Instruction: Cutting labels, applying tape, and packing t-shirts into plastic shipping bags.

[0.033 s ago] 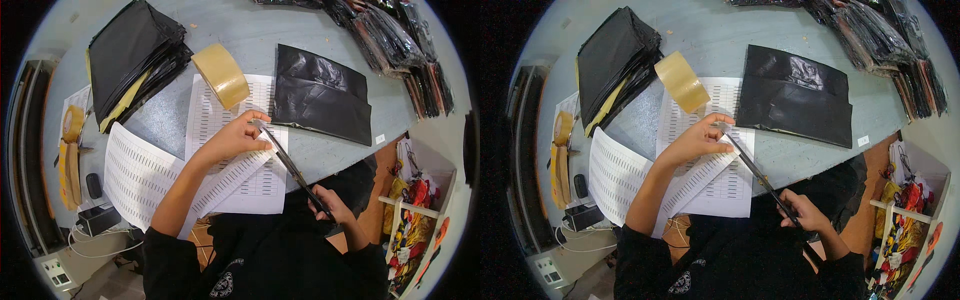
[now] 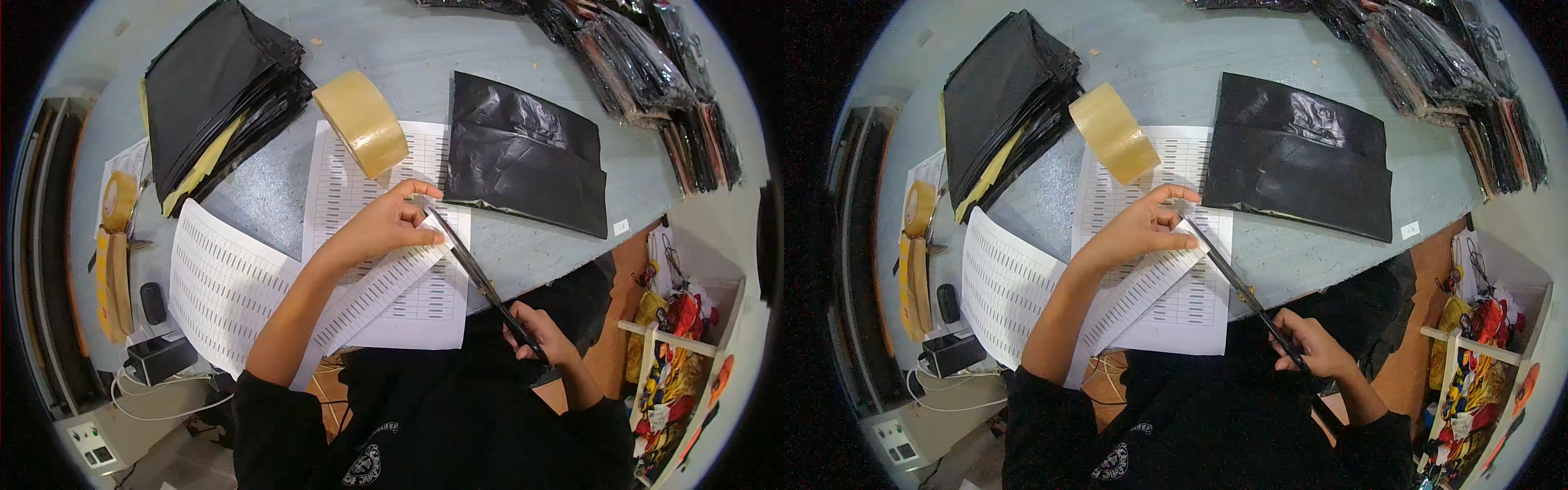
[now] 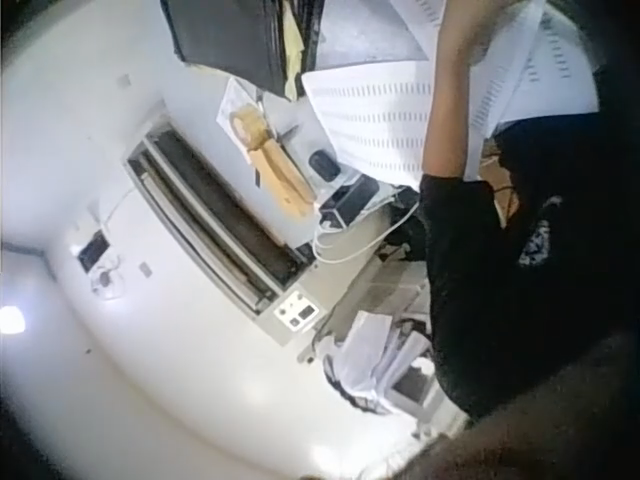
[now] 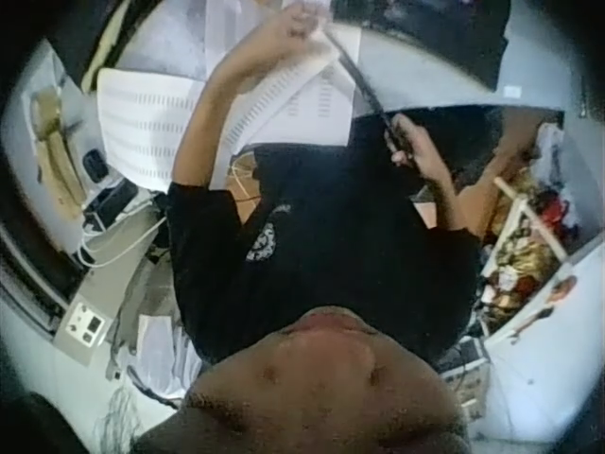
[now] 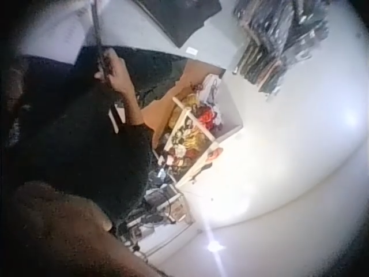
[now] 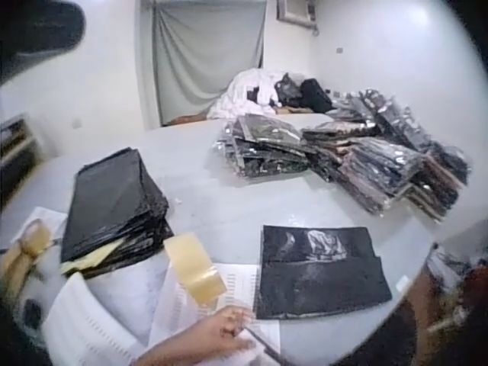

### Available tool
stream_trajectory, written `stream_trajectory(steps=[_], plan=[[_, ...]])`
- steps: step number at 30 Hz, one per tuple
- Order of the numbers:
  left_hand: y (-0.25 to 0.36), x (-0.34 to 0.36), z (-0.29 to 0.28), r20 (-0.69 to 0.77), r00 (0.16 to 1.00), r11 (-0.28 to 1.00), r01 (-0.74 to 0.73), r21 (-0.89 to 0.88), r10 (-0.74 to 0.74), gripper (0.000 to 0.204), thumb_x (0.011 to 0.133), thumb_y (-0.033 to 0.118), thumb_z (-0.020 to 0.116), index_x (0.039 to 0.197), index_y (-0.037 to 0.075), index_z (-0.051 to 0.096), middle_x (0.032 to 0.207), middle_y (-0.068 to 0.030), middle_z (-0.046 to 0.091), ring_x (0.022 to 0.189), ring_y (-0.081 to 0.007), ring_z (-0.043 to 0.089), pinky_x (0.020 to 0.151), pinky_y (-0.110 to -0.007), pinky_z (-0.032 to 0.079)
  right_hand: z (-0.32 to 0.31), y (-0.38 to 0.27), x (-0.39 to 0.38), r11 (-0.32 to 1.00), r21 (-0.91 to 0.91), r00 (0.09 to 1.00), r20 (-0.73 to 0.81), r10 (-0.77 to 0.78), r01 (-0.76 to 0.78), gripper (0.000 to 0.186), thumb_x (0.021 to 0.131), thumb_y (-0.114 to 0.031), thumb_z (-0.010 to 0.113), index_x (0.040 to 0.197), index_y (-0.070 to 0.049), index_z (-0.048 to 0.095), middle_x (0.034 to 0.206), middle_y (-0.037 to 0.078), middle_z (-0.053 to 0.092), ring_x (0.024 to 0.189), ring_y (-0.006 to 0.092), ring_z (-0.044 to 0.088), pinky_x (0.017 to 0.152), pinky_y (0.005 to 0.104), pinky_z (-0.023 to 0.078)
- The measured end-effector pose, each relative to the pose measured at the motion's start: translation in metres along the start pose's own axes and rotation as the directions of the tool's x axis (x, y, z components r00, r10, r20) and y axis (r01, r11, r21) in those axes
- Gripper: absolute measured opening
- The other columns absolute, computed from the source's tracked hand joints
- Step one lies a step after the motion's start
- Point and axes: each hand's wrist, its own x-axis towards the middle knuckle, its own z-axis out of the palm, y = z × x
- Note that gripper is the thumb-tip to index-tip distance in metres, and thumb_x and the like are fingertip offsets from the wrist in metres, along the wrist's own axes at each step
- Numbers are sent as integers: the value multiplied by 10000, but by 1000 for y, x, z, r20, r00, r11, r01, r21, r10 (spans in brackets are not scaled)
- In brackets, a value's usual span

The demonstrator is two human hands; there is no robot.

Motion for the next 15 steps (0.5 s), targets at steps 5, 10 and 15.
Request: stream_trajectory(steps=[5,10,15], plan=[[2,-1,0,-9,1000,1000,20,4,-20,529,745,76,707,1208,64,450,800,-66,642,703,-81,598,598,-170,410,0,-4,0,999,11,999,-1,39,-39,538,685,-430,759,894,-41,450,668,3,500,562,80,479,499,229,368],[-3,2,-1,10,1000,1000,23,-8,-23,589,735,79,714,1253,61,433,833,-93,644,734,-97,606,610,-178,427,1,-5,1,1000,-11,1000,-10,-20,19,530,691,-428,754,891,-40,452,662,4,506,561,79,487,488,224,368],[1,0,-1,3,1000,999,31,-9,-31,612,724,89,726,1261,56,433,860,-111,645,741,-116,615,625,-183,442,-1,-9,1,999,-40,1000,1,24,-24,526,694,-440,746,877,-45,450,645,3,498,544,79,483,478,225,365]])
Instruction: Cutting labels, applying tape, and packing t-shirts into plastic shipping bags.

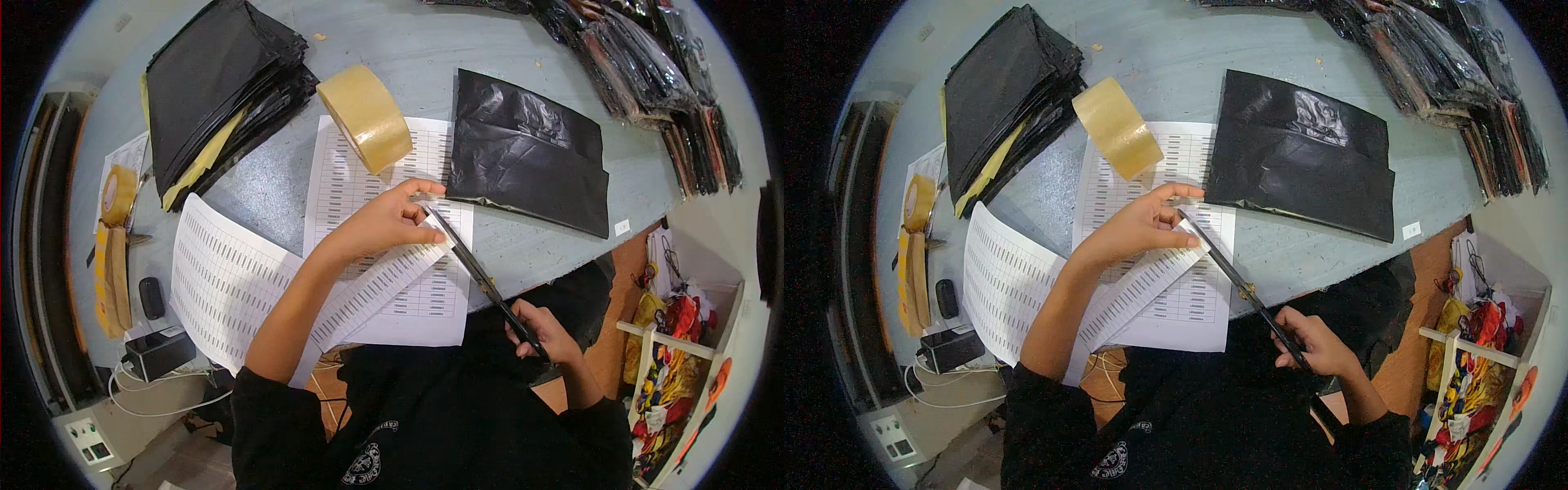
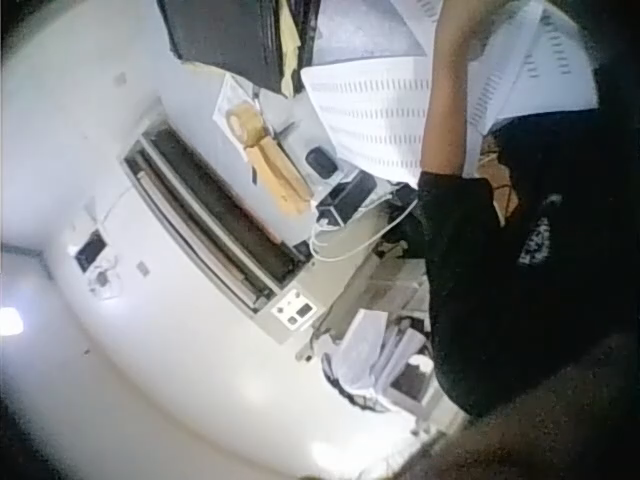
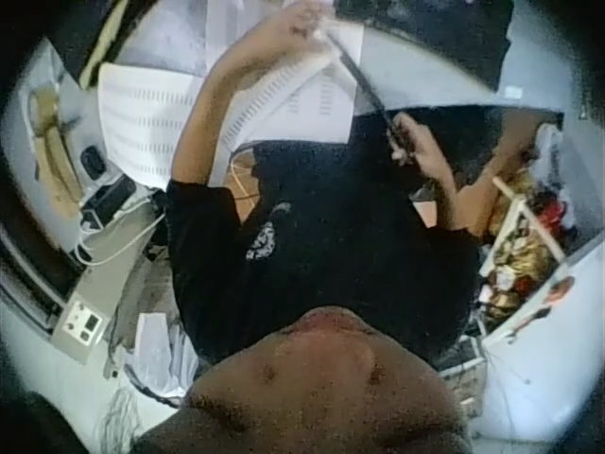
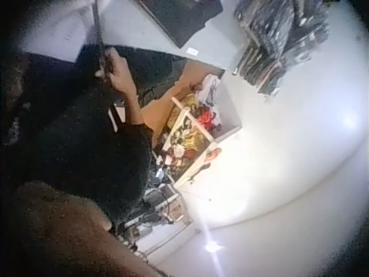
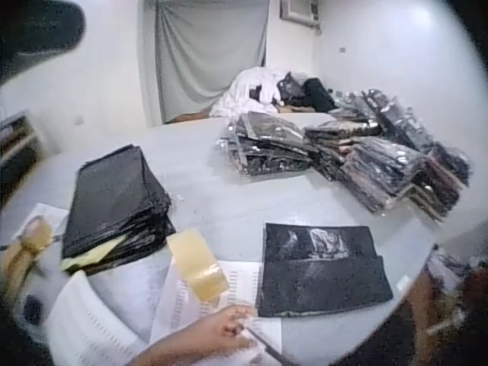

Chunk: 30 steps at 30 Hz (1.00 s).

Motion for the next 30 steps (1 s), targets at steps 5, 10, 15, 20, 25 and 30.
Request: stream_trajectory(steps=[5,10,15,20,25,30], plan=[[1,0,1,5,1000,1000,4,-3,-4,616,715,93,733,1256,56,440,876,-116,647,755,-123,619,637,-187,450,-1,1,0,1000,-11,1000,8,-28,28,505,710,-424,738,878,-46,449,639,1,492,533,80,479,470,228,360],[-1,0,0,20,1000,999,-13,-40,13,611,727,76,721,1263,58,428,877,-108,646,756,-118,618,629,-184,446,1,-6,0,999,53,1000,7,2,-2,480,721,-398,737,877,-46,451,633,0,486,529,82,469,470,230,354],[-1,0,0,25,1000,999,-17,-34,18,612,728,74,720,1264,57,424,887,-113,646,761,-118,618,628,-183,447,-1,-3,0,1000,14,1000,14,-14,14,470,717,-369,747,882,-41,453,636,4,490,529,81,474,472,229,359],[-1,0,0,10,1000,1000,-12,-2,12,626,719,87,732,1264,55,424,880,-118,647,756,-118,619,620,-181,446,-2,-2,-1,1000,21,1000,12,-14,14,471,717,-374,746,888,-40,461,639,2,495,530,82,478,472,229,364],[-2,1,-1,5,1000,998,-10,56,10,633,717,93,731,1268,51,422,860,-120,650,743,-124,622,612,-177,441,-3,0,-1,1000,21,1000,15,-15,14,463,722,-365,745,894,-39,466,643,1,496,533,81,479,475,227,367],[-2,0,-1,5,1000,999,-10,37,9,641,717,102,732,1273,47,418,857,-116,649,737,-120,620,610,-177,437,-3,-2,-1,1000,26,1000,18,-18,17,441,727,-338,747,891,-41,466,657,-2,496,548,76,473,486,225,363]])
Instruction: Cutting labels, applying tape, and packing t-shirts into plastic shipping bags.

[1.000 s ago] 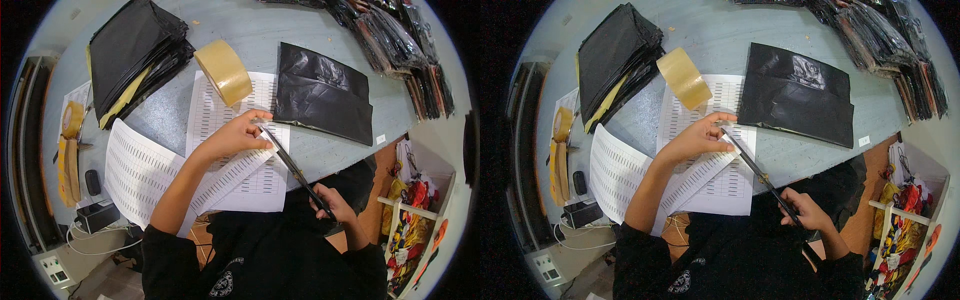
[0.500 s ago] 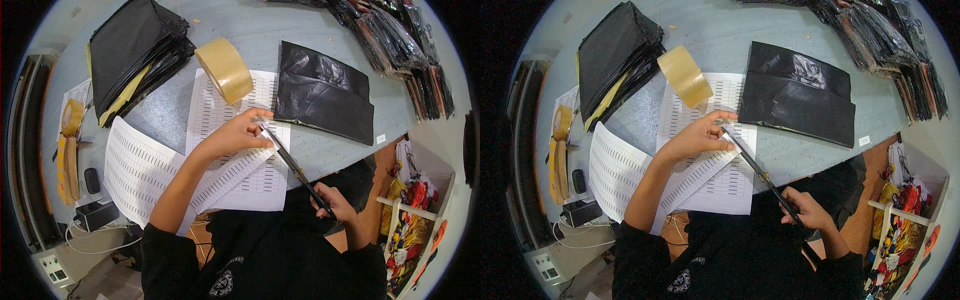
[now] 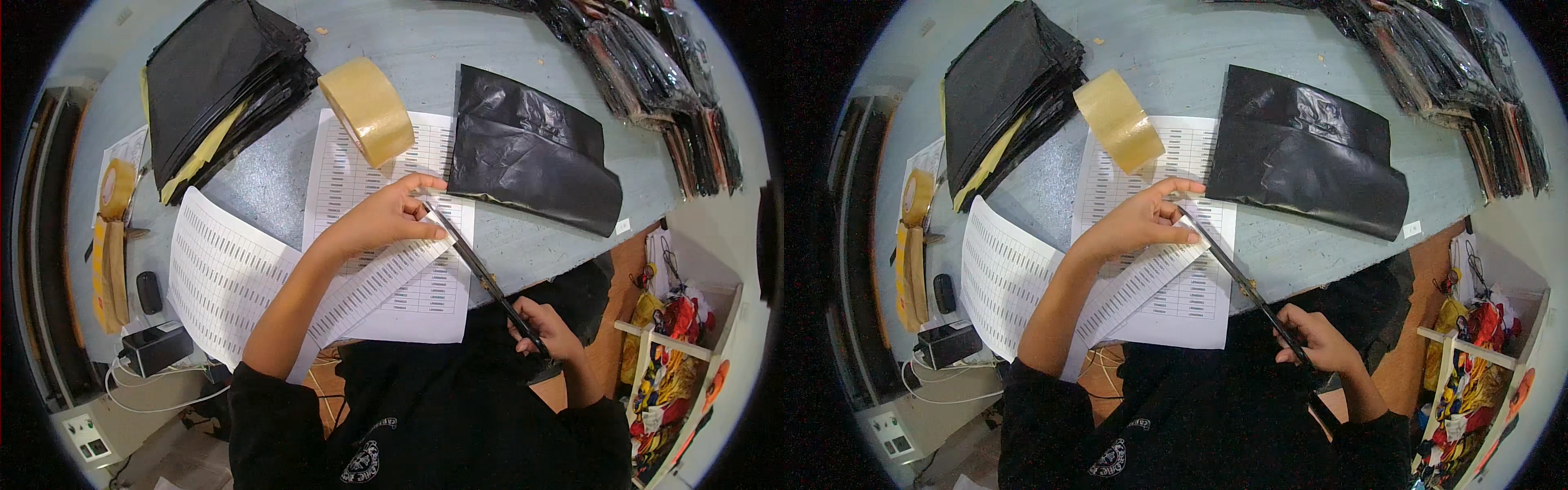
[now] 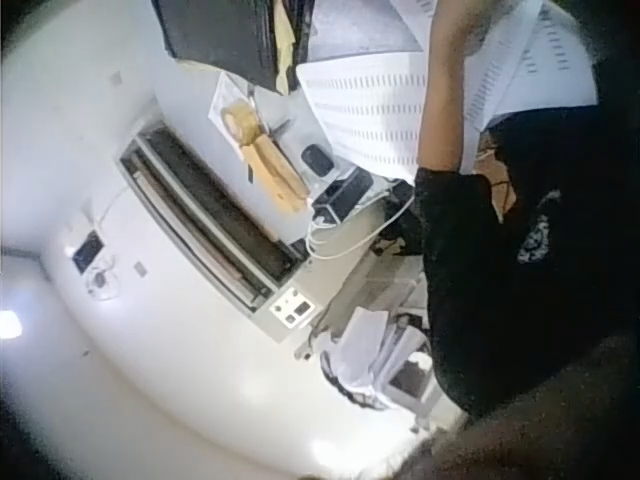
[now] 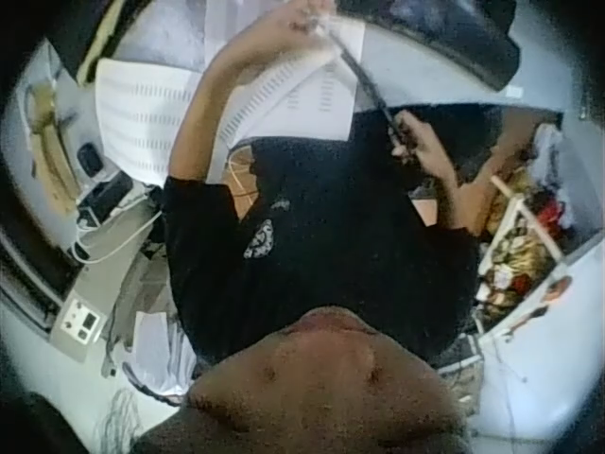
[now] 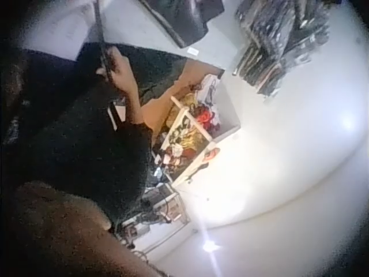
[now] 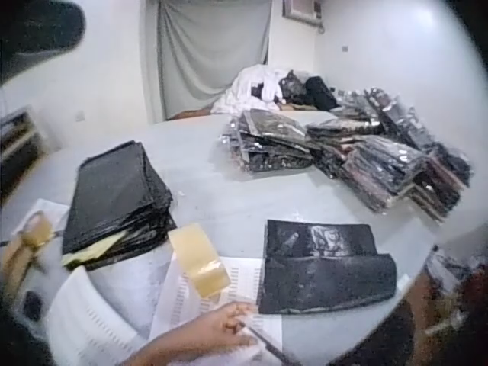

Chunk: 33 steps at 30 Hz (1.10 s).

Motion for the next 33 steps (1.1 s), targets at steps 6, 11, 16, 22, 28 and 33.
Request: stream_trajectory(steps=[6,11,16,22,28,33], plan=[[-2,0,-1,10,1000,999,0,-32,1,647,714,118,737,1273,43,421,853,-115,649,735,-124,624,616,-176,441,0,0,-2,999,2,999,-15,45,-45,424,721,-307,756,877,-40,465,641,-4,501,552,75,459,495,230,352],[0,1,-1,12,1000,1000,8,-16,-8,655,707,133,749,1270,45,427,868,-125,649,739,-129,626,622,-185,452,0,2,-2,999,11,999,-21,51,-50,407,721,-287,756,875,-43,468,633,-2,503,546,76,460,486,235,351],[-4,1,-1,8,1000,1000,-1,-24,1,655,712,144,750,1271,47,425,891,-139,647,746,-135,627,626,-188,460,0,1,-2,998,6,998,-19,56,-56,402,725,-285,752,878,-46,468,630,-3,502,541,77,461,479,235,347],[-3,1,-2,15,1000,1000,-3,2,3,656,708,151,754,1269,55,429,903,-148,647,765,-135,626,619,-187,457,-1,6,-3,999,-5,999,-13,37,-37,440,735,-333,746,889,-35,462,656,7,500,526,68,495,470,206,390],[-1,0,-2,3,1000,1000,28,2,-28,660,703,152,759,1266,56,429,903,-152,647,772,-142,624,621,-186,450,0,-1,-1,998,-13,999,-4,54,-54,390,758,-295,729,871,-42,454,659,4,499,525,68,498,466,206,383],[-1,1,-2,12,1000,999,16,-30,-16,655,700,148,756,1262,57,434,903,-158,650,770,-142,621,631,-174,436,-1,-1,-3,996,-24,996,-10,87,-87,382,746,-288,733,887,-50,471,649,4,521,547,84,494,481,235,360]])
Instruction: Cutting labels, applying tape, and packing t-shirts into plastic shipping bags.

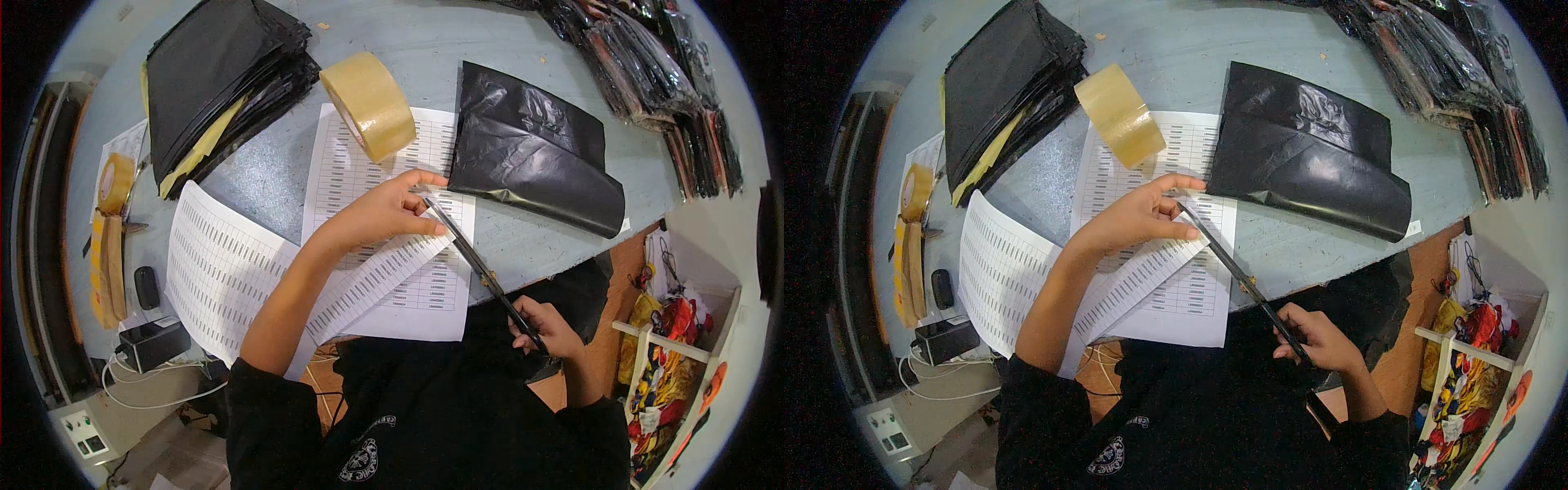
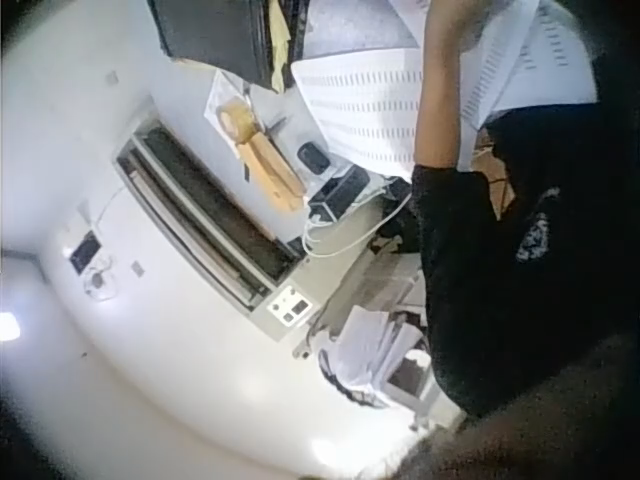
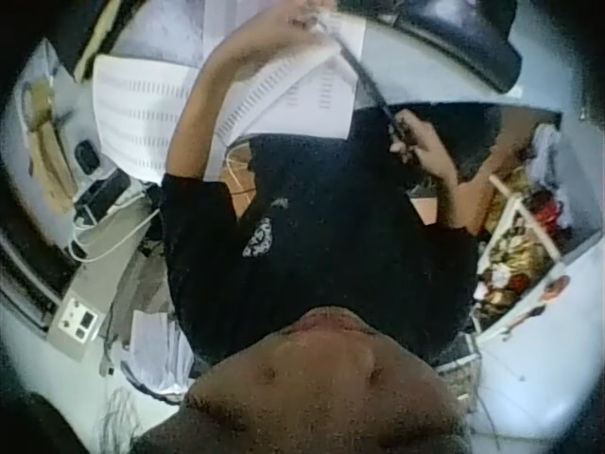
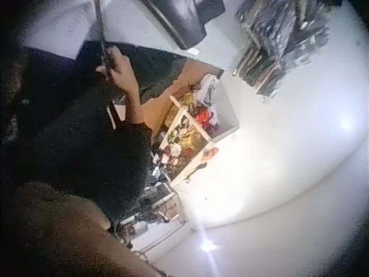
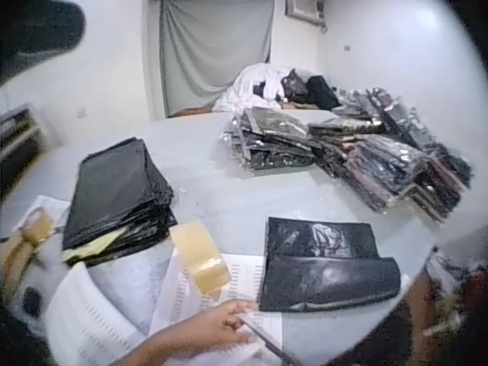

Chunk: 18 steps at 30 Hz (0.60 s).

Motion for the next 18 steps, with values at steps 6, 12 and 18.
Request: stream_trajectory(steps=[6,12,18], plan=[[2,-2,0,4,1000,1000,-12,20,12,630,708,150,751,1249,60,442,902,-146,650,771,-135,618,637,-171,433,0,3,0,999,-24,999,2,-35,35,365,759,-264,726,862,-51,448,647,-3,496,523,68,495,458,208,364],[-4,1,-1,13,1000,1000,-18,-3,18,630,705,144,752,1246,60,439,910,-138,650,779,-125,618,644,-174,442,1,3,1,999,-24,999,-6,-40,40,357,762,-261,723,869,-55,452,641,-5,498,511,66,495,453,207,364],[-3,1,-2,26,1000,1000,-1,-4,1,633,716,136,746,1256,63,425,927,-127,647,774,-120,611,645,-183,450,1,-1,1,998,-60,1000,-4,-23,22,334,769,-235,717,875,-54,457,647,1,509,506,63,494,451,205,372]])
